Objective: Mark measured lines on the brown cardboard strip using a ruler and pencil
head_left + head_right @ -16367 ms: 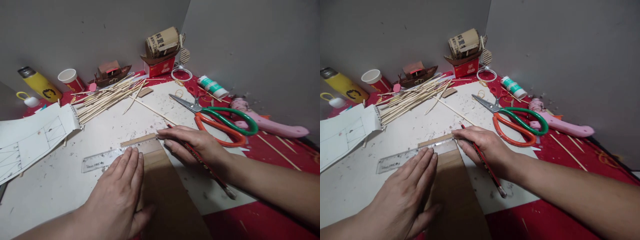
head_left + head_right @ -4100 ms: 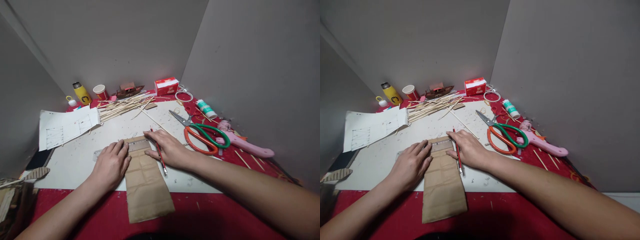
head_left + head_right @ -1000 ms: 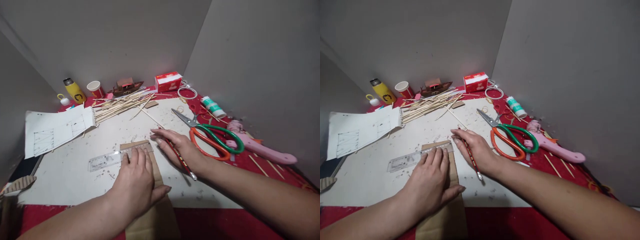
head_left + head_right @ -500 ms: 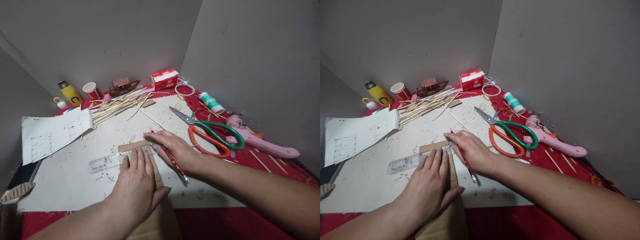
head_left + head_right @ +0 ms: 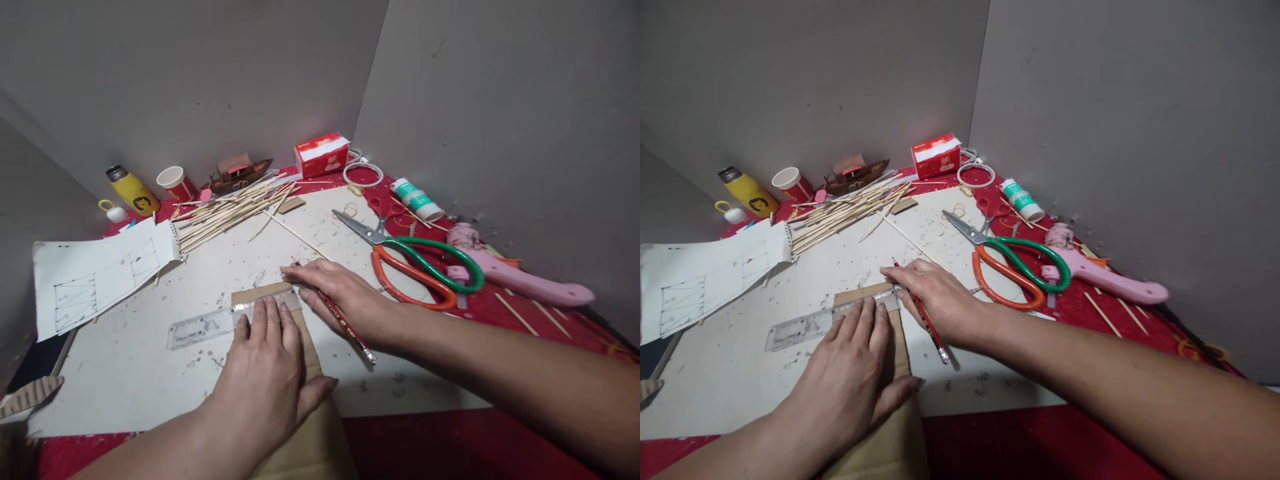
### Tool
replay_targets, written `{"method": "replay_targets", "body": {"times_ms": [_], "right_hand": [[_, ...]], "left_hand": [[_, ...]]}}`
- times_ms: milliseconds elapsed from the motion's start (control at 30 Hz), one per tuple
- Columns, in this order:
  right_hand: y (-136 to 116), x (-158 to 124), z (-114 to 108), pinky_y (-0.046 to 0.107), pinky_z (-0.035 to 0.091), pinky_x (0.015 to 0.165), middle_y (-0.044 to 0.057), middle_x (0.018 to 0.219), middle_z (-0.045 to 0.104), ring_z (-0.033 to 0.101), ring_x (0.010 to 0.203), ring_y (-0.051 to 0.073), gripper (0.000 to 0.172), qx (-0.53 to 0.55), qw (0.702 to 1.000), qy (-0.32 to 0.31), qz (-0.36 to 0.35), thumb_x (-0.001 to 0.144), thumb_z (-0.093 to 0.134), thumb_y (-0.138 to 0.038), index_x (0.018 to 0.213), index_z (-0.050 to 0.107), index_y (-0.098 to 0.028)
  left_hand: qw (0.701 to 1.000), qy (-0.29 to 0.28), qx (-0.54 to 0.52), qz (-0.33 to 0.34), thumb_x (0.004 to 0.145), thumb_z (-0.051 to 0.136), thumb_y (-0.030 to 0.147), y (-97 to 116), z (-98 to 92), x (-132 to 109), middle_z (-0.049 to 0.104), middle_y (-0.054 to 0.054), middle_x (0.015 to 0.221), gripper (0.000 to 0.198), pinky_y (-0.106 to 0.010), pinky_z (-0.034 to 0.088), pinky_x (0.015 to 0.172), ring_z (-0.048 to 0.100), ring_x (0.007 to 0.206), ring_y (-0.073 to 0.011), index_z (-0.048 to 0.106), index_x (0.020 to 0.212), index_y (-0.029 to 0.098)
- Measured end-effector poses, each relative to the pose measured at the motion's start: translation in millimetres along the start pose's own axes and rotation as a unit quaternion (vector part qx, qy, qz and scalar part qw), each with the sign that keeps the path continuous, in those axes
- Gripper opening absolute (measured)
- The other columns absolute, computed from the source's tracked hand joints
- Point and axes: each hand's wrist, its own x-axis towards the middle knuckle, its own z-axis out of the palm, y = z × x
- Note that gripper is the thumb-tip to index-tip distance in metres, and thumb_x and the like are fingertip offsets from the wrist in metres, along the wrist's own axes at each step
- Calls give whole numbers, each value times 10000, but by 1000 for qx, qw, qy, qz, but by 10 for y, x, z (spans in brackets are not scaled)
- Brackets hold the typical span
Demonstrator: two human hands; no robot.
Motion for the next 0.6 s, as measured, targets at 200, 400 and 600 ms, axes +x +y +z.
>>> {"method": "replay_targets", "body": {"times_ms": [200, 400, 600], "right_hand": [[13, -14, 14, 454, 570, 932, 163, 1124, 713, 663, 1067, 263, 368, -4, 1000, 10, 10, 929, 526, -130, 1289, 603, -108], [-2, -36, -3, 414, 580, 919, 150, 1117, 708, 682, 1059, 255, 350, -14, 1000, 11, -2, 951, 528, -176, 1292, 602, -146], [69, -89, 61, 405, 606, 831, 141, 1111, 699, 711, 997, 273, 346, -36, 999, 24, -15, 978, 500, -268, 1314, 569, -223]], "left_hand": [[1000, 6, -1, 4, 892, 475, 688, -15, 19, -6, 550, -298, 1404, 875, -565, 510, 1003, 541, 1299, -442, 518, 1413, -13], [1000, 12, 0, -1, 874, 445, 752, 8, 19, 17, 574, -306, 1375, 926, -542, 517, 984, 559, 1282, -430, 544, 1385, -15], [998, 52, 39, 11, 909, 356, 757, 25, 20, -24, 622, -265, 1340, 929, -499, 514, 975, 581, 1249, -392, 546, 1370, -26]]}}
